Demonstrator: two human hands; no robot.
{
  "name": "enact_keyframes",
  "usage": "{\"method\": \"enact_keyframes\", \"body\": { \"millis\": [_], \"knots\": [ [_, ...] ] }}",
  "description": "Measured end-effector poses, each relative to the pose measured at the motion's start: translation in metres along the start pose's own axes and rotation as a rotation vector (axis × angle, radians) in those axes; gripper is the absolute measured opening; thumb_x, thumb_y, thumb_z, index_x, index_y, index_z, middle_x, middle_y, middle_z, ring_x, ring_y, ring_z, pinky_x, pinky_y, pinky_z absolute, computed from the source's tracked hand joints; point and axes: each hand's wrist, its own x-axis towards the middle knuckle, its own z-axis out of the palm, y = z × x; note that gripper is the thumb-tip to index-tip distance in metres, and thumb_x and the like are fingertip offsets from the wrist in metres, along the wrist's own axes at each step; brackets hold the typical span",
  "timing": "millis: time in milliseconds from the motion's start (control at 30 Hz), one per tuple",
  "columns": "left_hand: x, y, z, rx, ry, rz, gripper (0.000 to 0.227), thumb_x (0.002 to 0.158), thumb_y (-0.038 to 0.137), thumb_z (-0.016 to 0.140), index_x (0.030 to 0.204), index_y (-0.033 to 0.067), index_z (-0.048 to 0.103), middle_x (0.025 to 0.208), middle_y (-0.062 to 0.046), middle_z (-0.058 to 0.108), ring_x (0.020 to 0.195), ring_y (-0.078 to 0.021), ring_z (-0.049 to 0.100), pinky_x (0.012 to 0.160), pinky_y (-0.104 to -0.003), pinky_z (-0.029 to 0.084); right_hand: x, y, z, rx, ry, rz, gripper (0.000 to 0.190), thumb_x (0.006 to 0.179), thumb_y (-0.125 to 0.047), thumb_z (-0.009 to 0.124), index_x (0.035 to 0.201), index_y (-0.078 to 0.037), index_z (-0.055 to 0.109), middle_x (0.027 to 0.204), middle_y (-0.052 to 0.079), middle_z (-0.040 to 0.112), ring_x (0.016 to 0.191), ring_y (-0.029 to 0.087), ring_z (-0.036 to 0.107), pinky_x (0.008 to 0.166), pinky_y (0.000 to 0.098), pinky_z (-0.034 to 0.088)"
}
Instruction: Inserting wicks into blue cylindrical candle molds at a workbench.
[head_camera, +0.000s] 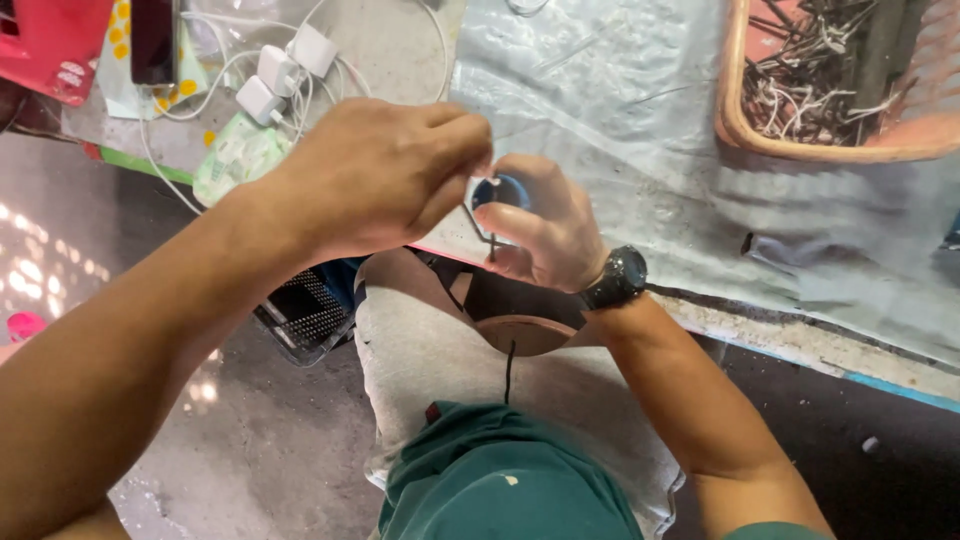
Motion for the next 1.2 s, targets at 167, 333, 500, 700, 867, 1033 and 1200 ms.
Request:
{"method": "enact_keyframes", "body": {
  "millis": [167, 333, 500, 700, 867, 1033, 1200],
  "knots": [
    [-0.004, 0.01, -0.01, 0.452, 0.109, 0.139, 0.005, 0.087, 0.014, 0.05, 0.09, 0.0108, 0.053, 0.074, -0.001, 0.053, 0.05, -0.0148, 0.051, 0.033, -0.027, 0.037, -0.001, 0.003, 0.001, 0.012, -0.066, 0.063, 0.032, 0.09, -0.037, 0.045, 0.104, -0.009, 0.051, 0.111, 0.017, 0.041, 0.087, 0.029, 0.053, 0.069, 0.0396, 0.048],
    [-0.006, 0.008, -0.003, 0.653, 0.139, 0.2, 0.005, 0.087, 0.018, 0.049, 0.082, 0.0163, 0.049, 0.069, 0.0, 0.051, 0.05, -0.0138, 0.052, 0.039, -0.024, 0.037, 0.004, 0.001, 0.007, -0.022, -0.067, 0.03, 0.033, 0.09, -0.04, 0.041, 0.105, -0.013, 0.052, 0.106, 0.018, 0.047, 0.085, 0.031, 0.053, 0.069, 0.0414, 0.047],
    [-0.006, 0.007, 0.002, 0.442, -0.025, 0.113, 0.005, 0.08, 0.012, 0.052, 0.084, 0.0145, 0.051, 0.067, 0.001, 0.051, 0.048, -0.0162, 0.052, 0.032, -0.029, 0.038, 0.004, 0.003, 0.005, 0.069, -0.011, -0.02, 0.031, 0.091, -0.033, 0.044, 0.103, -0.006, 0.054, 0.108, 0.019, 0.043, 0.079, 0.027, 0.055, 0.064, 0.0378, 0.047],
    [-0.01, -0.003, 0.016, -0.231, -0.036, -0.052, 0.018, 0.086, 0.02, 0.044, 0.071, 0.0108, 0.042, 0.052, -0.005, 0.05, 0.042, -0.0252, 0.047, 0.038, -0.039, 0.035, 0.01, -0.009, 0.005, 0.238, -0.007, 0.097, 0.027, 0.076, 0.013, 0.062, 0.098, 0.007, 0.047, 0.092, 0.017, 0.052, 0.048, 0.015, 0.057, 0.044, 0.0238, 0.042],
    [-0.014, -0.003, 0.021, -0.542, -0.064, -0.084, 0.014, 0.084, 0.016, 0.043, 0.07, 0.0133, 0.043, 0.05, 0.003, 0.044, 0.043, -0.0109, 0.043, 0.039, -0.025, 0.033, 0.008, 0.001, 0.007, 0.049, 0.002, -0.094, 0.014, 0.085, -0.019, 0.055, 0.095, -0.008, 0.053, 0.096, 0.016, 0.051, 0.07, 0.026, 0.056, 0.056, 0.0352, 0.048],
    [-0.015, 0.002, 0.025, -0.763, 0.012, -0.113, 0.017, 0.082, 0.011, 0.041, 0.065, 0.0143, 0.04, 0.052, 0.005, 0.04, 0.046, -0.0067, 0.038, 0.041, -0.019, 0.029, 0.008, 0.004, 0.006, 0.082, 0.014, -0.084, 0.03, 0.092, -0.034, 0.041, 0.102, -0.008, 0.052, 0.101, 0.018, 0.048, 0.073, 0.025, 0.055, 0.057, 0.0349, 0.046],
    [-0.015, 0.012, 0.027, -0.956, 0.036, -0.285, 0.016, 0.078, 0.018, 0.041, 0.063, 0.0144, 0.042, 0.055, 0.005, 0.041, 0.051, -0.0068, 0.037, 0.047, -0.021, 0.03, 0.007, 0.002, 0.001, 0.134, -0.002, -0.028, 0.013, 0.079, 0.0, 0.067, 0.086, 0.001, 0.055, 0.094, 0.016, 0.048, 0.063, 0.025, 0.052, 0.051, 0.0325, 0.041]
  ]
}}
